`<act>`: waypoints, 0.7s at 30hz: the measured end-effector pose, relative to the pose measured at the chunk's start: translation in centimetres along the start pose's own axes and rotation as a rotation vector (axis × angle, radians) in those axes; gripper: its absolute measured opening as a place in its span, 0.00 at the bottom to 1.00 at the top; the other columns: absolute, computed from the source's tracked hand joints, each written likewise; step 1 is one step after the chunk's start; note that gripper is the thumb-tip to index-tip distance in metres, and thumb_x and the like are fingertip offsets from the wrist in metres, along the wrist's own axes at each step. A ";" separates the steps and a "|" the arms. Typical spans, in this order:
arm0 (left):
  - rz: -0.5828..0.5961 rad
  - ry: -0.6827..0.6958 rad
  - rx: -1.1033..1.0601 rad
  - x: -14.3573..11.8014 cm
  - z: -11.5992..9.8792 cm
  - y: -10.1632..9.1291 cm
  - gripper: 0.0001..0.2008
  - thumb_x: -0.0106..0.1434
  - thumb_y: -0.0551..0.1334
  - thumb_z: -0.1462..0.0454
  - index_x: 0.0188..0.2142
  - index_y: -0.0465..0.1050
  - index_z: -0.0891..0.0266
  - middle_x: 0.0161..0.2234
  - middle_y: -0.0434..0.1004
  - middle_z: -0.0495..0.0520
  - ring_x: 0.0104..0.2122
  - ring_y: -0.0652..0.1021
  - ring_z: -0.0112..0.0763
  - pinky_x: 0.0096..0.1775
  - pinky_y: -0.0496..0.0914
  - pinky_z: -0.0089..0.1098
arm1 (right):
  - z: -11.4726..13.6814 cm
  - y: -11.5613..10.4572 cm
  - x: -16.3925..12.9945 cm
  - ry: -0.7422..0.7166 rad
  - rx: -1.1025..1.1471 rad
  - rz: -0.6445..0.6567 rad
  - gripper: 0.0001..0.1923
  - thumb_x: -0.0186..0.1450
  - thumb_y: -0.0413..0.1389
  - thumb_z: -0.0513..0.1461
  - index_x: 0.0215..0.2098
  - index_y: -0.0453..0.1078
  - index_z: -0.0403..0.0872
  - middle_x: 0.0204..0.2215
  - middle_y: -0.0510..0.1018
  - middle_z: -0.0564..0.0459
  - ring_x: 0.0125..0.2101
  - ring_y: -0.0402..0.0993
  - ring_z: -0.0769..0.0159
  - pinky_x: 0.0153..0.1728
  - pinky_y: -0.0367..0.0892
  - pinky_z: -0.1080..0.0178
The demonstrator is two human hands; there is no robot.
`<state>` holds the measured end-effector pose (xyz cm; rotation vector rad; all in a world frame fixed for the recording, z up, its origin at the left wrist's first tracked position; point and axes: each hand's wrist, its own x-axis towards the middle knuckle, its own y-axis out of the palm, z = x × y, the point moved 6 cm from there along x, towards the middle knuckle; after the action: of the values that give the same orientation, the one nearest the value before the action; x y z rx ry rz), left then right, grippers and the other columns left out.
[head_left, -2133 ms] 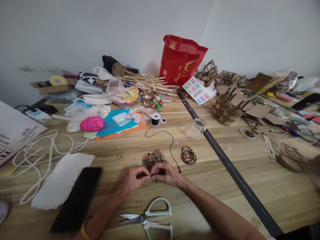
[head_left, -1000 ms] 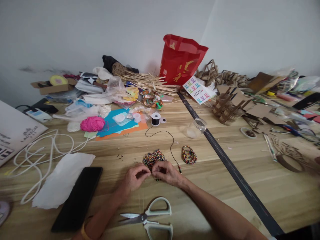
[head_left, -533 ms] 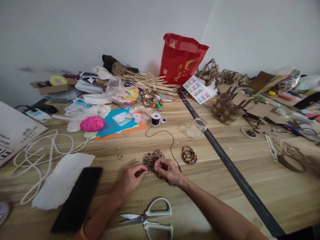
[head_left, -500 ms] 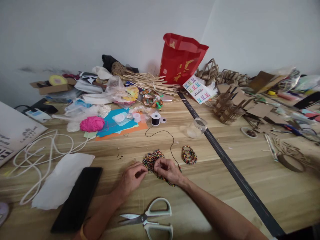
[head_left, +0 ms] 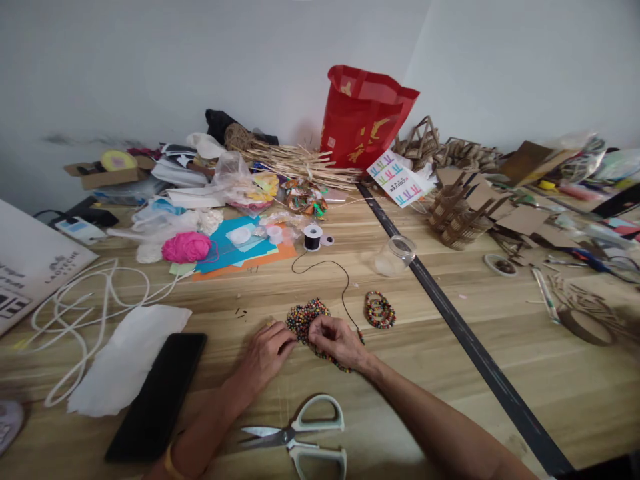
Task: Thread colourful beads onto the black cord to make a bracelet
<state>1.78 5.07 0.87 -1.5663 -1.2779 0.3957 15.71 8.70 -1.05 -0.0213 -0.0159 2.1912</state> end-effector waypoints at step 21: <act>-0.002 0.024 -0.008 0.2 -0.7 0.1 0.08 0.64 0.57 0.70 0.33 0.75 0.61 0.31 0.75 0.53 0.33 0.74 0.33 0.38 0.70 0.33 | 0.2 0.1 0.1 0.001 -0.016 0.003 0.18 0.59 0.57 0.51 0.27 0.64 0.44 0.19 0.64 0.59 0.19 0.57 0.75 0.21 0.55 0.70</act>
<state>2.40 4.90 1.13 -1.5717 -1.2639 0.3697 15.60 8.69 -0.89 -0.0314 -0.0327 2.1945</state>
